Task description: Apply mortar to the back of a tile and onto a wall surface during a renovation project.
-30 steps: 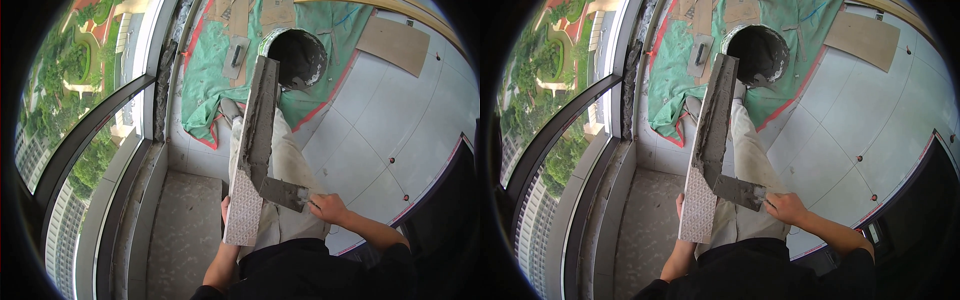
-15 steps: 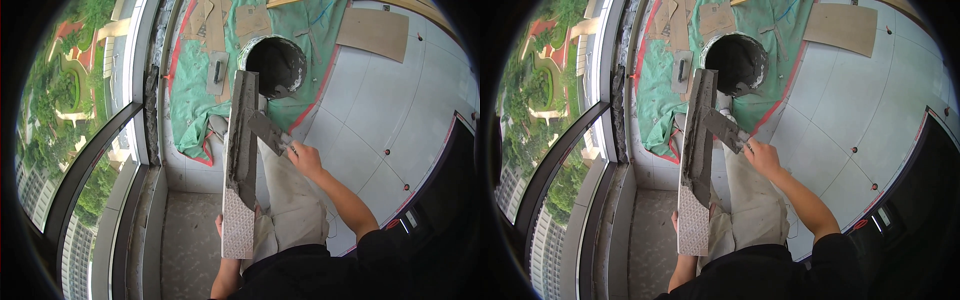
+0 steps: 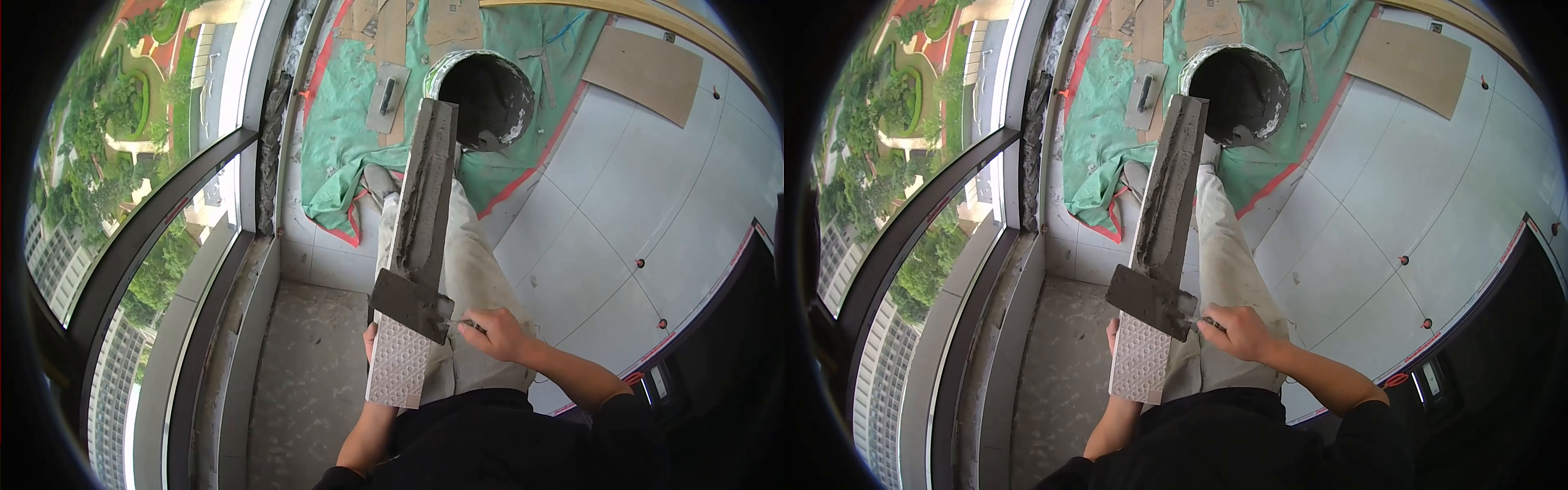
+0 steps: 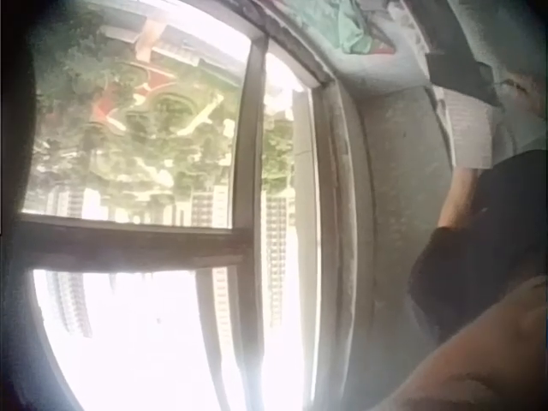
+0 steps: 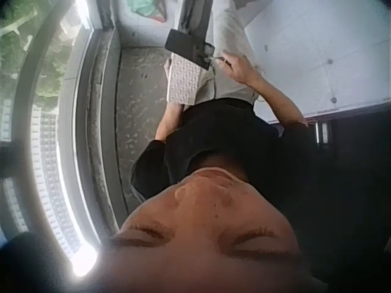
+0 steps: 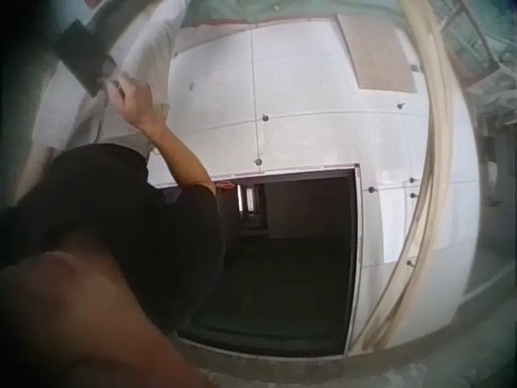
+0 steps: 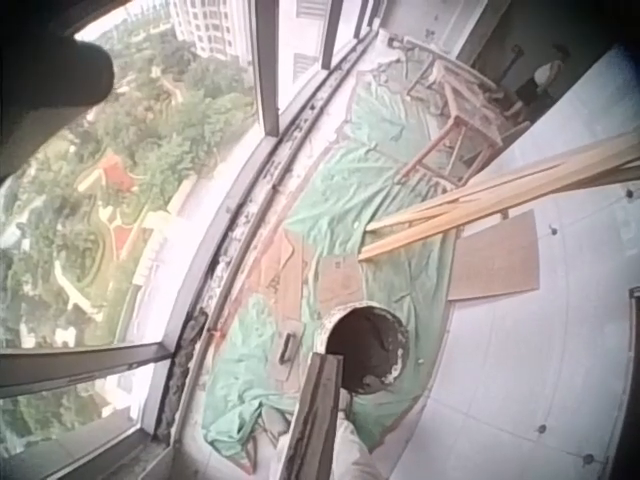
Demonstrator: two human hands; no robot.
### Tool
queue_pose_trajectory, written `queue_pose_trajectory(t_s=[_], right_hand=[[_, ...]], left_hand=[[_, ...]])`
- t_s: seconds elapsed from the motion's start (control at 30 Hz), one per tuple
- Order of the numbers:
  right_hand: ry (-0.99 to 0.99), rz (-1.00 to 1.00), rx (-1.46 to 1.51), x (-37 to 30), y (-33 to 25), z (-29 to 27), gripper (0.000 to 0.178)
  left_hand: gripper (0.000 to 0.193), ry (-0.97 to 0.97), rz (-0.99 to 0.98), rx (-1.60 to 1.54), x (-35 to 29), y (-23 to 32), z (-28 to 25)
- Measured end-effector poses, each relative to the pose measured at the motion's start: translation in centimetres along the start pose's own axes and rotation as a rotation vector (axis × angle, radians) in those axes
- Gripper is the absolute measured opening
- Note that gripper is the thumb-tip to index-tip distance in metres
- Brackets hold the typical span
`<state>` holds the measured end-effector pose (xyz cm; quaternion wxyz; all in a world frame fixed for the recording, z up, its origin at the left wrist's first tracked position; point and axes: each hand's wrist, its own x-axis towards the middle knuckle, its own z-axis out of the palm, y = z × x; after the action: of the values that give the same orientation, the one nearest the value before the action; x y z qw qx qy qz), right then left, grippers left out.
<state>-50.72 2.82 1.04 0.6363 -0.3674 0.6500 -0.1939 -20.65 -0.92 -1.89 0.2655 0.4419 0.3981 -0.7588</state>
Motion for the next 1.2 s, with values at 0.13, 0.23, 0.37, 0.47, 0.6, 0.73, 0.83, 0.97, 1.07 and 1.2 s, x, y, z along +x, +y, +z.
queue_pose_trajectory(t_s=[0.13, 0.23, 0.37, 0.47, 0.6, 0.73, 0.83, 0.97, 1.07, 1.2], right_hand=[[-0.052, 0.017, -0.259, -4.9, 0.8, -0.7, 0.027], [-0.152, 0.069, -0.453, -8.9, 0.9, -4.1, 0.027], [-0.233, 0.103, -0.560, -7.9, -0.2, -10.3, 0.029], [-0.191, 0.323, -0.142, 0.9, -2.2, -14.2, 0.032], [-0.196, 0.507, 0.026, 17.0, -2.2, -16.2, 0.039], [-0.258, 0.546, 0.012, 21.6, -1.3, -14.5, 0.040], [-0.349, 0.545, 0.054, 17.9, -3.6, -10.6, 0.039], [-0.467, 0.499, 0.121, 11.8, -10.6, -4.7, 0.038], [-0.526, 0.443, 0.135, 9.6, -14.2, -1.4, 0.038], [-0.494, 0.227, -0.079, 7.7, -13.8, -3.1, 0.037]], left_hand=[[0.068, 0.014, -0.004, -0.022, 0.1, -0.4, 0.4], [0.063, 0.041, 0.026, 0.027, -0.6, -1.2, 1.8], [0.069, -0.036, 0.164, 0.012, -0.6, -3.6, 9.8], [0.070, -0.031, 0.112, -0.031, -1.6, -3.3, 9.8], [0.069, -0.036, 0.102, -0.034, -0.2, -3.2, 9.4], [0.068, -0.038, 0.109, -0.036, -0.2, -3.1, 9.5], [0.067, -0.085, 0.116, -0.063, -0.5, -2.9, 8.6], [0.064, -0.073, 0.066, -0.084, -0.5, -3.4, 9.3], [0.065, -0.232, 0.047, -0.042, 0.7, -2.2, 0.2], [0.064, -0.171, 0.184, 0.073, 1.7, -3.8, -0.1]])
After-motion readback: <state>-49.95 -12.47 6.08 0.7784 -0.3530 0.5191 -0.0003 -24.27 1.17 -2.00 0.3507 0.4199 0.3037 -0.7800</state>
